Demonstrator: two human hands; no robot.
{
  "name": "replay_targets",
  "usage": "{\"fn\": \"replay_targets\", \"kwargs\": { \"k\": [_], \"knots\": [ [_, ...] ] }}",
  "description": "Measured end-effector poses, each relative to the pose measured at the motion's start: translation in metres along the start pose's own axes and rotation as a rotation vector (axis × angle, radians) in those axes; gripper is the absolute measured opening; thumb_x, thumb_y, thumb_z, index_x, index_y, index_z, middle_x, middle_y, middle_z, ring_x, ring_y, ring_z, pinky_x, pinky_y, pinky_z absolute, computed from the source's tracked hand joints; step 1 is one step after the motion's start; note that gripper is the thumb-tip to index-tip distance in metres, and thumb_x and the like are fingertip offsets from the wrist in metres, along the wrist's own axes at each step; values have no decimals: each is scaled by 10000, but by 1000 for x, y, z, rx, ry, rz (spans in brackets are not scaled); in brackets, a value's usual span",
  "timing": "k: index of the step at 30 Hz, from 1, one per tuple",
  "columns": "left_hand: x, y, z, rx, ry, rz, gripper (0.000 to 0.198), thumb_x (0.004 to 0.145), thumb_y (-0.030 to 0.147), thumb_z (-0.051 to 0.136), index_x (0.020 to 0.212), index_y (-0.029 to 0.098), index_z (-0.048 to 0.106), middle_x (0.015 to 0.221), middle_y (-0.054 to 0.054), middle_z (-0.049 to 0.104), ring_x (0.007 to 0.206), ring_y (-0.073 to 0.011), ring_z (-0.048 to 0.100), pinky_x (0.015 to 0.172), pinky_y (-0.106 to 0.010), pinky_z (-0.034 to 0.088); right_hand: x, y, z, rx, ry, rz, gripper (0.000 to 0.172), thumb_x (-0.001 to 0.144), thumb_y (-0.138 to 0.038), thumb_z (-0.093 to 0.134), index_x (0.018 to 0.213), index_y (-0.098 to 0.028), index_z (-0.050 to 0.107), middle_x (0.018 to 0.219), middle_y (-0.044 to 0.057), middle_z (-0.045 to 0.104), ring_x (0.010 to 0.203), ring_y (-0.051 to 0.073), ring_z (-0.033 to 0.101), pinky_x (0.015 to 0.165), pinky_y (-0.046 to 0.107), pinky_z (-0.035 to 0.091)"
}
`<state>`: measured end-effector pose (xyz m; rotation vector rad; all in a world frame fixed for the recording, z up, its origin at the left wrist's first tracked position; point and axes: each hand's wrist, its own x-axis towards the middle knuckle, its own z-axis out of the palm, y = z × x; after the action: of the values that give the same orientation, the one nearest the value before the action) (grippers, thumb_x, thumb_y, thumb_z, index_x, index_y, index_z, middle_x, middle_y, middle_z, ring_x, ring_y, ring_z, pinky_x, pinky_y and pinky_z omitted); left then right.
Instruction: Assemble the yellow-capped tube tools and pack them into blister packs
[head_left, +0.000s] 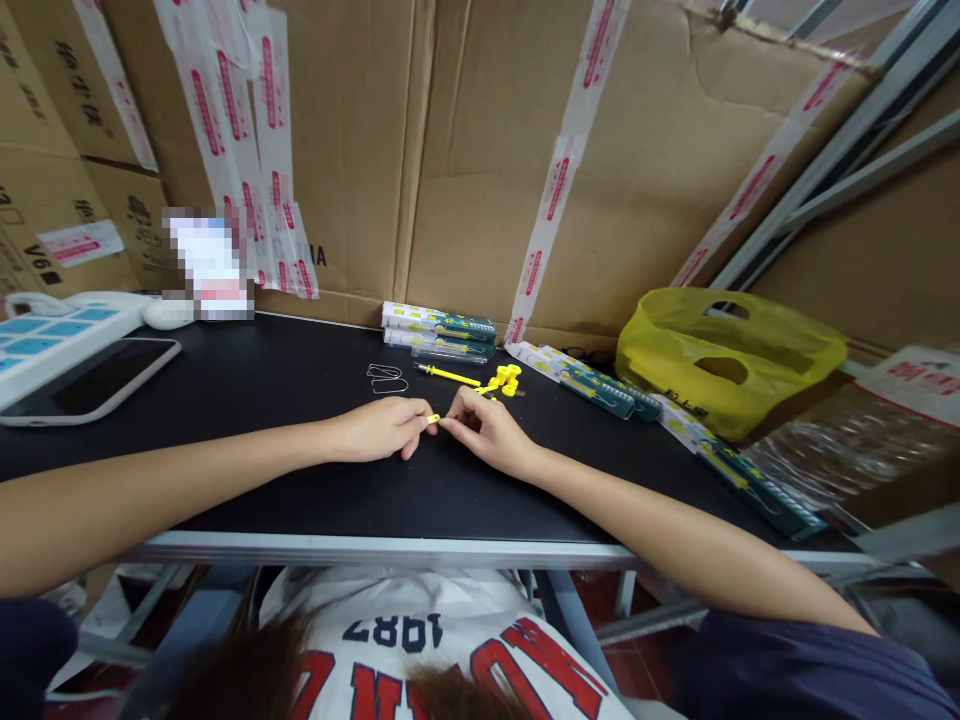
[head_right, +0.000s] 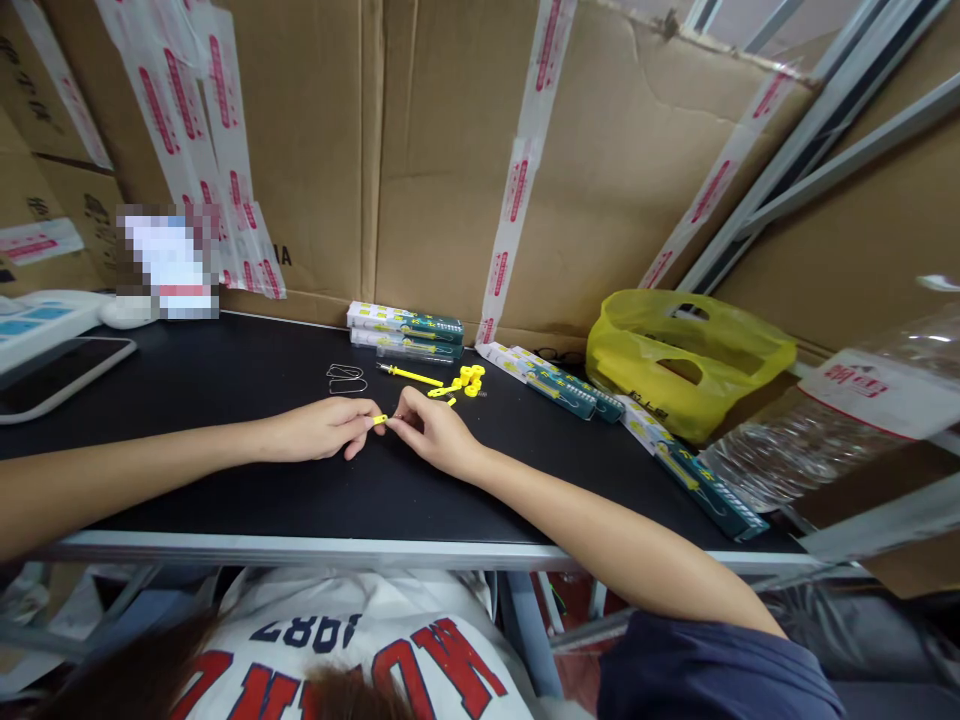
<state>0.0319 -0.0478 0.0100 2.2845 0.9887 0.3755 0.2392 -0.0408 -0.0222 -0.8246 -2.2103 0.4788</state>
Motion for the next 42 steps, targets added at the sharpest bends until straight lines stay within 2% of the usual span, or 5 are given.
{"fn": "replay_targets", "kwargs": {
  "k": [13,20,27,36,42],
  "knots": [
    [-1,4,-5,131,-16,-9,269,922,262,301,893,181,556,545,40,516,545,-134,520,576,-238,394,0,2,0,-60,-39,-33,227,897,-338,536,735,-207,447,642,-28,490,572,111,429,553,240,343],
    [-2,-1,-4,313,97,81,221,903,289,383,878,186,576,764,-24,637,682,-161,583,624,-251,390,2,5,-1,-31,-32,-18,238,900,-354,540,733,-205,461,654,-23,497,584,114,447,556,243,354],
    [-1,-5,-4,394,98,70,225,917,306,379,876,189,567,732,-34,620,667,-184,590,599,-263,366,3,3,-2,-5,-23,12,272,883,-407,571,733,-201,477,652,-26,500,574,110,445,551,244,359],
    [-2,-2,-3,403,71,36,265,931,312,354,892,182,581,835,-68,671,768,-207,628,662,-281,400,4,4,-2,-21,-47,-11,149,865,-296,575,773,-198,513,645,-35,520,555,99,447,537,230,363],
    [-1,-2,-2,431,79,31,298,948,314,336,904,182,600,860,-68,691,779,-209,637,669,-285,405,2,2,-1,-123,-18,-31,181,878,-295,552,742,-194,487,648,-24,531,559,101,466,531,226,345]
  ]
}}
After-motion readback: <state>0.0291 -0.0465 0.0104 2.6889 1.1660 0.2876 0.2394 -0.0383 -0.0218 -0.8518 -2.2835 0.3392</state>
